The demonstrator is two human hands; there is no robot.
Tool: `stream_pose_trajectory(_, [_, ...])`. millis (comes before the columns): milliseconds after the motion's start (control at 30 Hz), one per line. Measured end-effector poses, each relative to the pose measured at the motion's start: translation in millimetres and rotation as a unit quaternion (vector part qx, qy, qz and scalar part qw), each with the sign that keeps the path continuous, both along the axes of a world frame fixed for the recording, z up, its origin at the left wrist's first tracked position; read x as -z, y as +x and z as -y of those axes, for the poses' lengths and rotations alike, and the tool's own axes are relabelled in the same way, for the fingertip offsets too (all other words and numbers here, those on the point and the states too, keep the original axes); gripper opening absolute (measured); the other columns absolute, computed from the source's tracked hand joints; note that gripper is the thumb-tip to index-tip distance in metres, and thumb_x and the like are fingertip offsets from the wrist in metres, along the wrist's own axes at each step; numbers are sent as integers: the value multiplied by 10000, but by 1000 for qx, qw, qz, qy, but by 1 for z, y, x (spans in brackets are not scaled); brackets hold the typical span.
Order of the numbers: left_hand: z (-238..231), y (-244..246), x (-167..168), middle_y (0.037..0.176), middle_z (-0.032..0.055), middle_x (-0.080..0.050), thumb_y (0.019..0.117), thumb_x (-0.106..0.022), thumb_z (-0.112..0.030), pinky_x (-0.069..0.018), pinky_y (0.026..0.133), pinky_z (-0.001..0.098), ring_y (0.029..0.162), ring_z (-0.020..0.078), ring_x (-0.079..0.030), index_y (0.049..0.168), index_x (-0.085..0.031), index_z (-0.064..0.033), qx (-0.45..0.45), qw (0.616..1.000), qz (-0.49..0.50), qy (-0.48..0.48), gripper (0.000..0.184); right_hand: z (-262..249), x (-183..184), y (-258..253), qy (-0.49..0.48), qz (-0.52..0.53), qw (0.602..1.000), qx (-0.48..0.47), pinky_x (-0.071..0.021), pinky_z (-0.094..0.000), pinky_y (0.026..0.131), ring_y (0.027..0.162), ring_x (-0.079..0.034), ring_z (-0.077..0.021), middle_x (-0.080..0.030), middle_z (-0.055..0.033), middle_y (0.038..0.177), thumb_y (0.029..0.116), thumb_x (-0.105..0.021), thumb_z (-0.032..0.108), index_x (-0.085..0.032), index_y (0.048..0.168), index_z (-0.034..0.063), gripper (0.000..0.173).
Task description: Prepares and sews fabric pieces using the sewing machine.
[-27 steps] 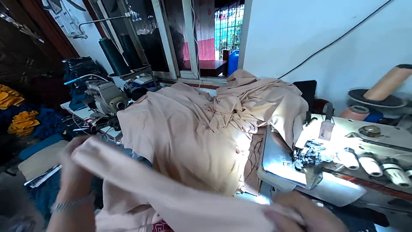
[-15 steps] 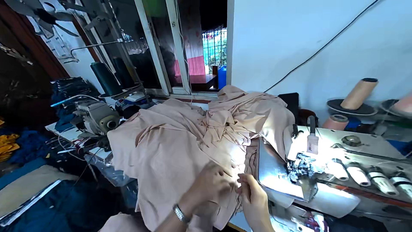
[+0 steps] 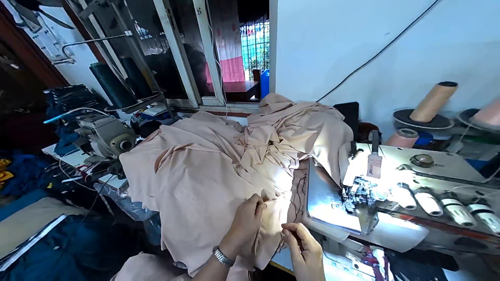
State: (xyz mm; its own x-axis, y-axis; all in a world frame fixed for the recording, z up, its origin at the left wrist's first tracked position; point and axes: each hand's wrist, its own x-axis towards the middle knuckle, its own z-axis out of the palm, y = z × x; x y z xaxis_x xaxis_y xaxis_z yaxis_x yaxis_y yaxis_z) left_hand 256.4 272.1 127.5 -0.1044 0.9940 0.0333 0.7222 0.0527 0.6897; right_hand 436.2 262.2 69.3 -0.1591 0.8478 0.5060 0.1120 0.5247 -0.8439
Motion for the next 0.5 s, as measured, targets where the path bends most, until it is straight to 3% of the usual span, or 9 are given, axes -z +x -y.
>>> stream_pose_trajectory(67, [7,-7,2,930,115,-648,1061,-471,-200,-521,803,364,834,185,-621,1113,-645,7,51,995,63,50,276,3,-12,-5,-137,-56,984,-103,-628,-261,748,817,-734,-101,-750,-65,957,1053,-472,162,-692,1132,-39,308])
stream_pose_trajectory(133, [21,-5,-5,905,106,-657,1056,-485,-192,-531,782,356,810,171,-633,1080,-654,0,115,989,64,64,257,-1,-21,-13,-311,-164,913,-208,-627,-336,833,908,-742,-167,-747,-97,1014,1108,-352,246,-624,1190,-49,410])
stream_pose_trajectory(200, [41,-1,-14,901,125,-675,1053,-508,-187,-549,780,383,809,199,-658,1058,-664,5,168,984,38,51,248,-9,-29,-21,-400,-234,852,-243,-605,-330,820,867,-706,-137,-706,-58,936,1123,-263,321,-589,1145,-8,464])
stream_pose_trajectory(233, [50,0,-15,893,137,-675,1052,-524,-187,-551,771,393,801,214,-658,1043,-667,12,197,979,29,43,245,-14,-33,-23,-418,-242,846,-226,-598,-331,798,841,-698,-134,-702,-61,904,1127,-281,313,-609,1100,-5,458])
stream_pose_trajectory(300, [63,-3,-11,880,153,-664,1034,-550,-160,-539,756,408,795,240,-649,1004,-669,24,240,970,19,15,221,-24,-37,-26,-434,-234,854,-169,-596,-337,759,805,-697,-147,-707,-90,876,1113,-388,168,-643,1030,-30,334])
stream_pose_trajectory(367, [67,-8,-4,929,165,-678,1024,-579,-150,-541,808,413,853,250,-662,1007,-685,35,257,966,23,-4,213,-31,-35,-26,-438,-219,864,-117,-591,-322,724,766,-689,-148,-697,-95,847,1065,-466,35,-647,987,-40,211])
stream_pose_trajectory(500, [51,-16,9,1086,126,-703,1011,-600,-154,-529,973,408,1040,232,-669,1083,-713,-18,160,980,-5,115,190,-38,-23,-26,-384,-204,896,-89,-581,-296,658,717,-684,-144,-707,-101,833,1029,-520,-12,-666,998,-47,153])
